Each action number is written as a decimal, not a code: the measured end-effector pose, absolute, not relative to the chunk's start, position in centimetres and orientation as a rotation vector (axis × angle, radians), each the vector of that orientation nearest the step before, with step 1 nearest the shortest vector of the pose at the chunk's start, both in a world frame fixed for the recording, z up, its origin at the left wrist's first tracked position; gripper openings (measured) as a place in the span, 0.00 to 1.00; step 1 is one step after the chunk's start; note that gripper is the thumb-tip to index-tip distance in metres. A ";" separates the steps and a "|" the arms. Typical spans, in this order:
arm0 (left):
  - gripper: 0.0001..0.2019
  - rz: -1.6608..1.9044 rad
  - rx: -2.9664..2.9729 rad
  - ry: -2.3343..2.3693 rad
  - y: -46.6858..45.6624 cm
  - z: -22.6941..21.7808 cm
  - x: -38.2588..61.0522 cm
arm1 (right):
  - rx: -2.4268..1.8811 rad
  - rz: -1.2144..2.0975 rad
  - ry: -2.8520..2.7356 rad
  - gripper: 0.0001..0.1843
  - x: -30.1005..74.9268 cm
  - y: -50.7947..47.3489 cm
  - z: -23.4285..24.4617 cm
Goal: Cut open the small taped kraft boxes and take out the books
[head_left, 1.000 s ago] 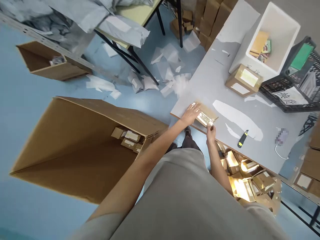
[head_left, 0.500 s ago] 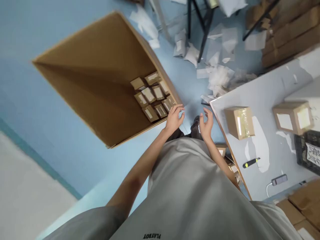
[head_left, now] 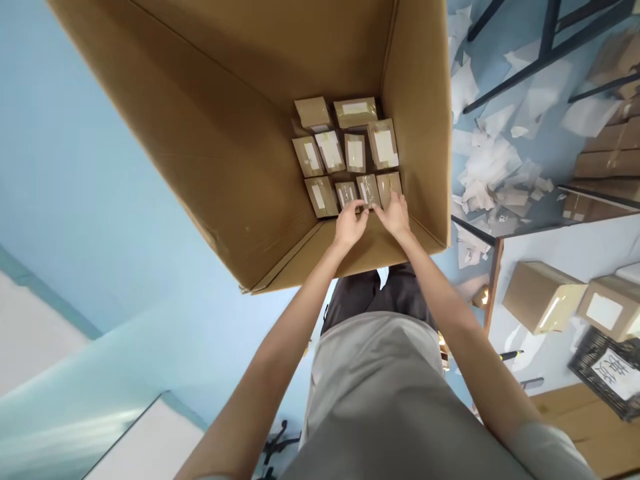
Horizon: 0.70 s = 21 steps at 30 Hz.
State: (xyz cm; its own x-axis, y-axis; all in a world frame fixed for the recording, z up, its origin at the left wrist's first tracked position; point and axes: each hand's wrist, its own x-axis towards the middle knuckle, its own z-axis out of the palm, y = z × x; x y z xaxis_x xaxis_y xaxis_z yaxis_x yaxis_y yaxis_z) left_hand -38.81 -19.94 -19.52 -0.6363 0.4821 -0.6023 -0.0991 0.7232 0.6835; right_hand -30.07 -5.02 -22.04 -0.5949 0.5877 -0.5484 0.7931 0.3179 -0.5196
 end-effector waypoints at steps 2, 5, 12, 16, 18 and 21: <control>0.16 0.833 0.182 2.031 -18.9 -23.3 -40.0 | 1.295 -1.071 2.297 0.43 -31.6 -4.1 -25.6; 0.20 0.760 0.070 1.954 -17.1 -29.1 -41.0 | 1.334 -0.921 2.259 0.46 -33.7 -2.4 -31.1; 0.32 0.829 -0.073 1.914 -13.3 -43.1 -42.8 | 1.367 -0.684 2.167 0.62 -38.6 1.6 -44.8; 0.33 0.967 -0.110 1.915 -11.5 -50.2 -44.3 | 1.383 -0.620 2.156 0.65 -40.4 3.1 -51.1; 0.33 1.014 -0.135 1.907 -10.8 -52.3 -44.5 | 1.421 -0.576 2.156 0.64 -40.8 3.4 -52.6; 0.33 1.010 -0.181 1.897 -10.6 -53.3 -43.7 | 1.540 -0.488 2.121 0.65 -41.0 3.0 -53.3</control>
